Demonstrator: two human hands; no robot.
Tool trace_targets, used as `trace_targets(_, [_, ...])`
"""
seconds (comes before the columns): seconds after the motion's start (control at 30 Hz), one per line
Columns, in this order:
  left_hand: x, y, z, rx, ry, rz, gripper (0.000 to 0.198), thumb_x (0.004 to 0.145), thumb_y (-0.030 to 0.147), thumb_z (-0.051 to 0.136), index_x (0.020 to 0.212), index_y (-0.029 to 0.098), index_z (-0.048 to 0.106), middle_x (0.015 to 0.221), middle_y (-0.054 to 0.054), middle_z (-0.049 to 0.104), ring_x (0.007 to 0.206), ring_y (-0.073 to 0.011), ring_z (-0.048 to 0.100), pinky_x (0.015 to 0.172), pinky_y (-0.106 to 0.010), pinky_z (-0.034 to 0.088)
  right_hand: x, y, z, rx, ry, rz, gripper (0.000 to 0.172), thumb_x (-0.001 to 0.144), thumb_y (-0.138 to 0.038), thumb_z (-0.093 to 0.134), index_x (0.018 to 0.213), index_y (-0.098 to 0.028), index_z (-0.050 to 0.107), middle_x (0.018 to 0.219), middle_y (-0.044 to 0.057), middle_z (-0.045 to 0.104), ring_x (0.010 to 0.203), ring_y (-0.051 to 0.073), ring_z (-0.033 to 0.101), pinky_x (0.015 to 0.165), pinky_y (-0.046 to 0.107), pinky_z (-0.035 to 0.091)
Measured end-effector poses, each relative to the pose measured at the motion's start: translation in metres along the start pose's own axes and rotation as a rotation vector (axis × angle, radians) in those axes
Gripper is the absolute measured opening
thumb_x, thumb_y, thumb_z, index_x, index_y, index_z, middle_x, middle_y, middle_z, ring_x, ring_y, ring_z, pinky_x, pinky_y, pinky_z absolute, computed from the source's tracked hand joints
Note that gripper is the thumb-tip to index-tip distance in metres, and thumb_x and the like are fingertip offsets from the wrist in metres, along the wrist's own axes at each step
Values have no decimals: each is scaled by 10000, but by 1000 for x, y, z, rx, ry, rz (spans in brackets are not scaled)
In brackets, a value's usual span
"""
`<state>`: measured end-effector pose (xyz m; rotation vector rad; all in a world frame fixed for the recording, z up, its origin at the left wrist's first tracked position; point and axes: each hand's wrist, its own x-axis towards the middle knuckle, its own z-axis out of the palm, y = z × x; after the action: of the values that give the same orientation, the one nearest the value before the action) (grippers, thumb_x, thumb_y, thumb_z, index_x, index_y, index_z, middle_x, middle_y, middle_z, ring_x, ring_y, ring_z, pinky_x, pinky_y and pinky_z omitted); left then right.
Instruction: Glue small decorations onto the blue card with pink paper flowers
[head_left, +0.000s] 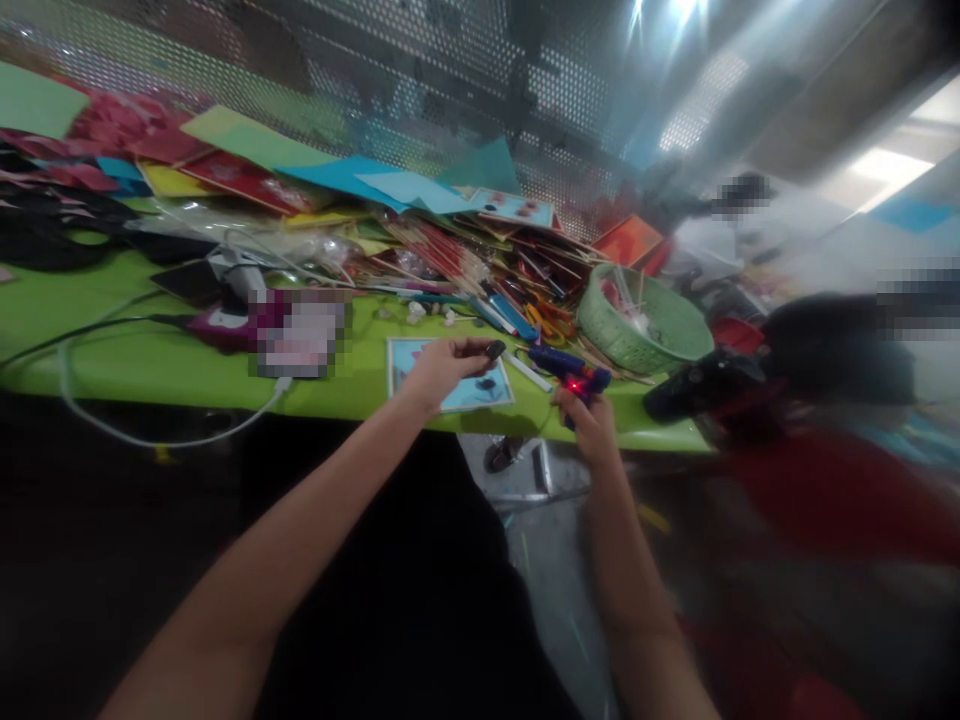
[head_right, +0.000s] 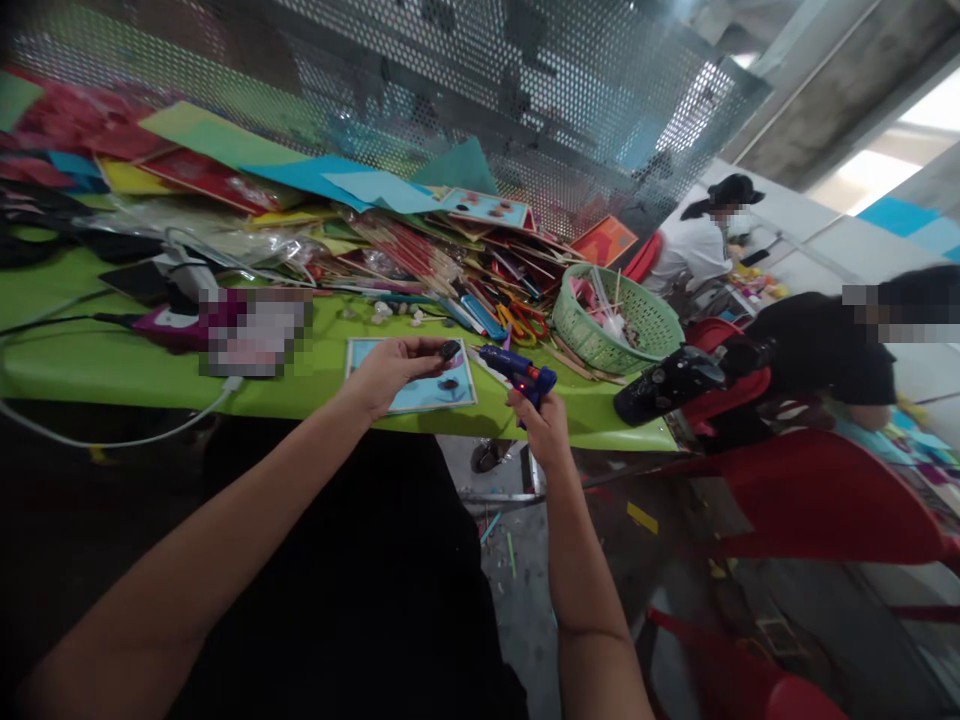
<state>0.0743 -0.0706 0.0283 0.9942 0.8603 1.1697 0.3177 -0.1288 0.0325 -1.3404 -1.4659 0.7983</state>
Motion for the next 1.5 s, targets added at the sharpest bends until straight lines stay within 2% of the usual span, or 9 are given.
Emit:
trace_targets(0.17, [25, -1, -10, 357, 52, 124, 320, 701, 108, 702, 1008, 138, 789, 896, -50, 796, 813, -169, 721, 869, -325, 567, -1, 14, -4, 69, 23, -24, 435, 782, -602, 707, 710, -173, 688, 537, -6, 573, 500, 120, 517, 521, 261, 409])
trace_targets(0.3, [42, -5, -13, 722, 41, 225, 319, 733, 115, 654, 1017, 149, 797, 901, -48, 800, 844, -200, 726, 836, -312, 557, -2, 25, -9, 128, 44, 1, 434, 786, -607, 704, 705, -181, 688, 561, -1, 598, 497, 115, 515, 506, 256, 396])
trace_targets(0.43, [43, -5, -8, 1031, 37, 284, 353, 786, 76, 583, 1053, 157, 800, 955, -77, 800, 892, -233, 729, 847, -331, 548, -3, 34, -12, 201, 82, 9, 436, 767, -616, 720, 688, -190, 670, 660, 15, 653, 501, 101, 516, 499, 249, 393])
trace_targets(0.57, [38, -8, -4, 1239, 46, 391, 322, 847, 78, 545, 1041, 155, 789, 1075, -113, 780, 1002, -258, 707, 932, -375, 532, -4, 41, -12, 243, 116, 27, 444, 750, -632, 725, 688, -198, 659, 650, 8, 640, 499, 103, 508, 487, 250, 401])
trace_targets(0.73, [33, -14, -3, 1394, -27, 480, 318, 913, 91, 514, 1107, 148, 760, 1115, -124, 750, 1069, -249, 679, 979, -368, 510, -5, 48, -13, 330, 117, 45, 448, 736, -635, 741, 695, -198, 654, 688, 10, 648, 508, 98, 510, 481, 244, 406])
trace_targets(0.9, [26, -13, 2, 1563, -64, 447, 332, 978, 129, 469, 1167, 168, 739, 1140, -115, 729, 1017, -236, 683, 903, -342, 512, -6, 48, -15, 351, 109, 41, 437, 741, -623, 735, 708, -197, 644, 705, 15, 654, 513, 100, 506, 486, 250, 399])
trace_targets(1.03, [22, -15, 4, 1652, -103, 475, 340, 1009, 146, 431, 1202, 174, 710, 1165, -112, 710, 982, -221, 678, 867, -326, 500, -7, 49, -15, 344, 116, 63, 430, 755, -624, 714, 721, -204, 629, 740, 25, 662, 529, 107, 508, 501, 263, 412])
trace_targets(1.23, [22, -21, 1, 1754, -151, 508, 328, 1000, 106, 434, 1231, 177, 657, 1217, -110, 680, 1039, -208, 663, 883, -301, 486, -5, 52, -16, 322, 102, 65, 464, 755, -671, 686, 726, -215, 605, 735, 23, 644, 537, 113, 507, 490, 264, 407])
trace_targets(1.5, [23, -29, -5, 1810, -178, 564, 321, 986, 92, 440, 1230, 179, 629, 1232, -114, 649, 1068, -210, 655, 878, -297, 500, -6, 49, -17, 358, 94, 52, 454, 760, -645, 714, 723, -201, 621, 724, 19, 647, 525, 105, 499, 492, 260, 403])
